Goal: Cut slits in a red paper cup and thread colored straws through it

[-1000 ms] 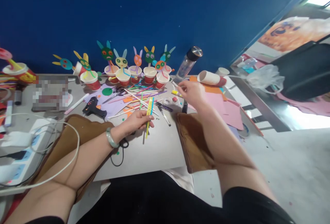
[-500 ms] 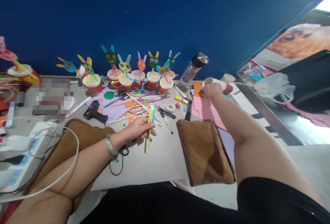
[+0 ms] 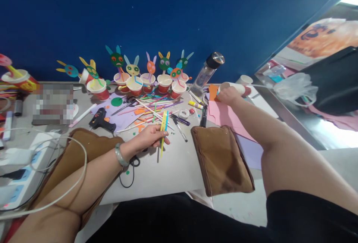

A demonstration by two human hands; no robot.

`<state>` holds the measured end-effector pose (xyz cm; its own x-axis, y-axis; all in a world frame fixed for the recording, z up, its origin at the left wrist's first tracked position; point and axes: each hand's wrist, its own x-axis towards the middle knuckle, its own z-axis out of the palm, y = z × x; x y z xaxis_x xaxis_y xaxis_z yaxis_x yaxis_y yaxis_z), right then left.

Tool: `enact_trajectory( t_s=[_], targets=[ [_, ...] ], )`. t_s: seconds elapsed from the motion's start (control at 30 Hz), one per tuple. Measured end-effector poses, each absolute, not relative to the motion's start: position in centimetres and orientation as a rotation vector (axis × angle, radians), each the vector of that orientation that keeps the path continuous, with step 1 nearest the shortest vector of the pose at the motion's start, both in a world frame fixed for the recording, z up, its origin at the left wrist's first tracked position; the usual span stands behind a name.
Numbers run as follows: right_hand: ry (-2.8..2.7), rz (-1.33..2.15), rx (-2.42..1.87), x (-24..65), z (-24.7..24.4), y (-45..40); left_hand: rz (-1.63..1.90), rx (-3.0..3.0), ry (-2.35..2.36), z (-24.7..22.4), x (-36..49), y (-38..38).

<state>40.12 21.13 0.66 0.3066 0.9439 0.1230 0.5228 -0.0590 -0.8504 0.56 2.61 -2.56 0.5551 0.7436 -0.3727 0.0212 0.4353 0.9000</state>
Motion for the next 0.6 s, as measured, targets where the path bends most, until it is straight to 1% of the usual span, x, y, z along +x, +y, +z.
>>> enact_trajectory(
  t_s=[0.1, 0.2, 0.43, 0.6],
  targets=[
    [-1.520, 0.561, -1.984, 40.0, 0.9, 20.7, 0.550, 1.041, 0.866, -2.6, 0.5, 2.6],
    [-1.731, 0.456, -2.114, 40.3, 1.7, 19.9, 0.546, 1.051, 0.869, -2.2, 0.4, 2.6],
    [-2.220, 0.180, -2.130, 41.0, 4.2, 18.0, 0.539, 1.047, 0.905, -1.9, 0.6, 2.7],
    [-2.260, 0.011, -2.124, 41.5, 5.6, 17.1, 0.540, 1.058, 0.906, -2.1, 0.5, 2.8]
  ],
)
